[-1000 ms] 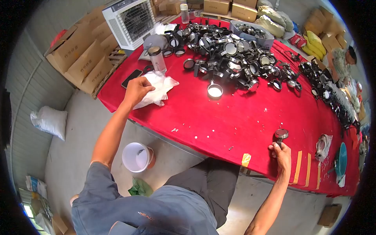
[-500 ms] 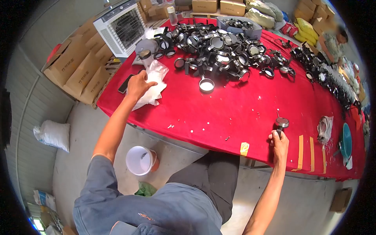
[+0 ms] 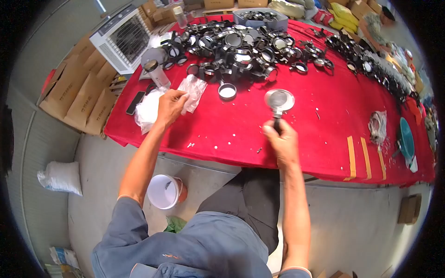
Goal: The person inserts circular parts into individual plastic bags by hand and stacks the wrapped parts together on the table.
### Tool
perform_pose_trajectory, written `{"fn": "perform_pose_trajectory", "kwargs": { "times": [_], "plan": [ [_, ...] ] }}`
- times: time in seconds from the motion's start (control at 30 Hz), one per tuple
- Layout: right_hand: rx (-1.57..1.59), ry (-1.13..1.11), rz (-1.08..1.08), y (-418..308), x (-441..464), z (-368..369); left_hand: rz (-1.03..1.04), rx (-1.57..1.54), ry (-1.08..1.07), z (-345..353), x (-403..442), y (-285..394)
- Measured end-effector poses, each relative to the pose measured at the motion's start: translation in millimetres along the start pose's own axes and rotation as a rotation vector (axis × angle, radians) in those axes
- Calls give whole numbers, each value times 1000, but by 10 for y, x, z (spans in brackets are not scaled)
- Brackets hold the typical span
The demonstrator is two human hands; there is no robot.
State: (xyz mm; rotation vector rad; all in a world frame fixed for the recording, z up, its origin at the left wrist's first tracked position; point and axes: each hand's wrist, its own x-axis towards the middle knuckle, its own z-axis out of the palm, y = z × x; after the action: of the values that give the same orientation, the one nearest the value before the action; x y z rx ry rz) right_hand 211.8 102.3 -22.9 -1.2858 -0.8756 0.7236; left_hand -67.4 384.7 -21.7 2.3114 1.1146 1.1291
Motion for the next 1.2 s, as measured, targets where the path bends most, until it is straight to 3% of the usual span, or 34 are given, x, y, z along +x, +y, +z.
{"fn": "perform_pose_trajectory", "kwargs": {
  "times": [0.07,0.2,0.3,0.47,0.53,0.63,0.9,1.1,1.2],
  "plan": [
    [-1,-41,35,37,33,370,-132,-210,-166,189,-100,265],
    [293,-180,92,296,-46,666,-343,-384,-324,558,-255,498],
    [403,-261,156,409,-175,630,-323,-453,-375,653,-331,706],
    [25,-332,173,402,-142,552,-410,-622,-521,590,-345,959],
    [-371,-311,87,346,-123,549,-269,-557,-534,637,-362,896],
    [-558,-362,96,164,-83,499,-233,-628,-574,598,-382,937],
    [-725,-364,79,95,-15,485,-108,-686,-796,554,-435,1087],
    [-817,-376,-94,27,-171,343,-63,-822,-843,594,-605,1071],
    [-661,-182,-267,246,-142,343,-119,-781,-926,534,-745,1272]
  ]
}}
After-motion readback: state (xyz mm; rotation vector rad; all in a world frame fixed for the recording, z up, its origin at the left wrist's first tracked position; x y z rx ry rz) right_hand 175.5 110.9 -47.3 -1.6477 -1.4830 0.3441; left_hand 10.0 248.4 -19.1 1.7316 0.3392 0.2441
